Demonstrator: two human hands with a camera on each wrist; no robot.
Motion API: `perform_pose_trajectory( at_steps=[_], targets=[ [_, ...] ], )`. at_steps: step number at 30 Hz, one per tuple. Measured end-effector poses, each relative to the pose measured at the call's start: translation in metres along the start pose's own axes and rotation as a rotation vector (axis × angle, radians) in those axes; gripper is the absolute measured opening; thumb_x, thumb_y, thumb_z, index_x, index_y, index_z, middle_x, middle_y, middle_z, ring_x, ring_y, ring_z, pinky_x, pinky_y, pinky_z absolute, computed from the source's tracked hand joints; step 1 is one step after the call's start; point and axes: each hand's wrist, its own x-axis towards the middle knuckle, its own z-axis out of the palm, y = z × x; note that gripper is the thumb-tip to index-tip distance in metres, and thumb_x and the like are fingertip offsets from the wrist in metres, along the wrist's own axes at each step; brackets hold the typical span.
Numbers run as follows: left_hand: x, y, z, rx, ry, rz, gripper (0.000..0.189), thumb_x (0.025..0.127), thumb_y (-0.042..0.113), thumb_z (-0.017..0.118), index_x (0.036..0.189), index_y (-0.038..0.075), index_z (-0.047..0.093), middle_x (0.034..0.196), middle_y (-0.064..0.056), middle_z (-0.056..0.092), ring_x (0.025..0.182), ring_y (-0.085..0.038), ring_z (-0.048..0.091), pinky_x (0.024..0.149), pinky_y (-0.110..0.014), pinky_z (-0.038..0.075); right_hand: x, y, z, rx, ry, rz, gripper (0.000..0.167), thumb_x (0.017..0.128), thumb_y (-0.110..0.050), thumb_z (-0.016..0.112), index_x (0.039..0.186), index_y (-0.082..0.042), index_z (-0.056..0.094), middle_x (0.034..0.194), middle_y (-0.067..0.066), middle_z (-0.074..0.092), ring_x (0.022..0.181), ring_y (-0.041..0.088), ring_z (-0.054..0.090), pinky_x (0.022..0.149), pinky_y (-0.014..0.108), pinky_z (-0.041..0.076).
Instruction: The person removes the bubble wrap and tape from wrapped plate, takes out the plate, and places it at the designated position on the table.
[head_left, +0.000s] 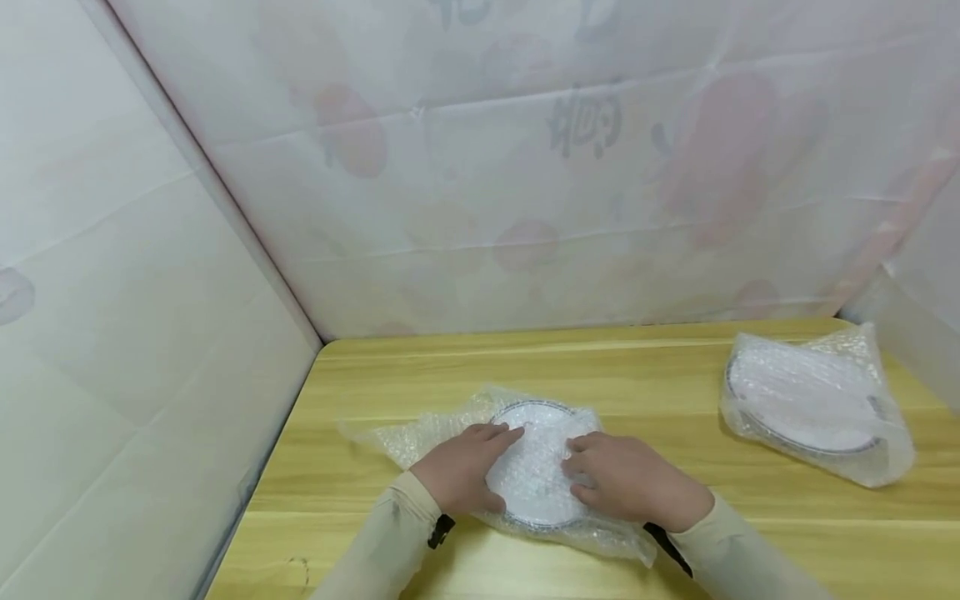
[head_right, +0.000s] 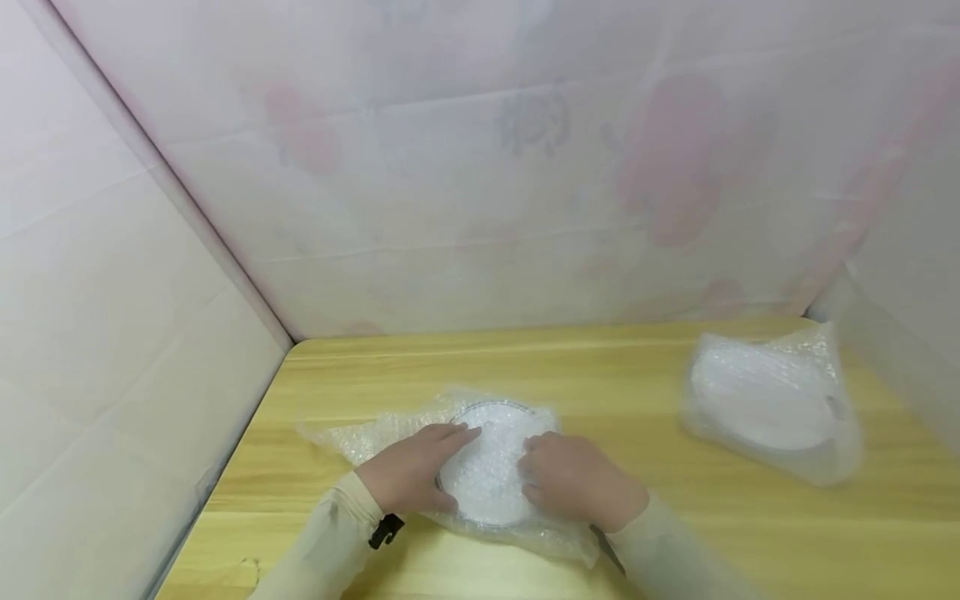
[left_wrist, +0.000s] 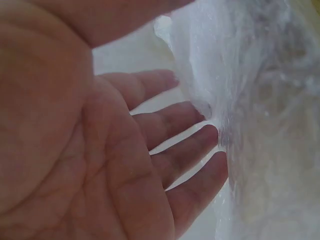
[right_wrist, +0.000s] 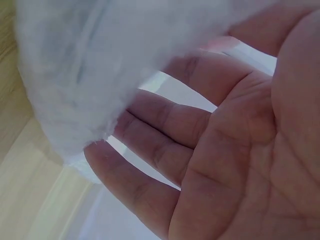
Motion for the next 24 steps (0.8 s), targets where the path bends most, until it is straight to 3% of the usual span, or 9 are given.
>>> perform_pose_trajectory(
  at_steps=[7,14,24],
  targets=[
    [0.0020,-0.0004,0.0024,0.024,0.005,-0.023,0.097,0.082,0.042,0.087,0.162,0.019,0.037,0.165,-0.007,0.038,0.149,-0.030,0.039,0.117,-0.044,0.042,0.0008,0.0005,-0.0006,0.035,0.005,0.002,0.025,0.095,-0.022,0.072,0.116,-0.009,0.076,0.132,0.022,0.067,0.121,0.042,0.064,0.093,0.057,0.056],
    [0.0027,-0.0004,0.0023,0.042,0.023,-0.032,0.097,0.083,0.045,0.085,0.161,0.018,0.036,0.164,-0.010,0.038,0.149,-0.032,0.039,0.118,-0.044,0.040,0.0030,0.0036,-0.0005,-0.010,-0.044,0.010,0.039,0.100,-0.026,0.066,0.132,-0.005,0.069,0.144,0.020,0.060,0.136,0.037,0.054,0.118,0.063,0.032],
    [0.0026,0.0003,0.0069,0.036,0.039,-0.049,0.091,0.082,0.045,0.085,0.158,0.019,0.043,0.164,-0.010,0.039,0.149,-0.031,0.039,0.117,-0.045,0.042,0.0005,0.0033,-0.0053,-0.091,0.000,-0.006,0.039,0.099,-0.028,0.067,0.131,-0.006,0.070,0.142,0.018,0.062,0.135,0.039,0.054,0.115,0.065,0.033]
  ],
)
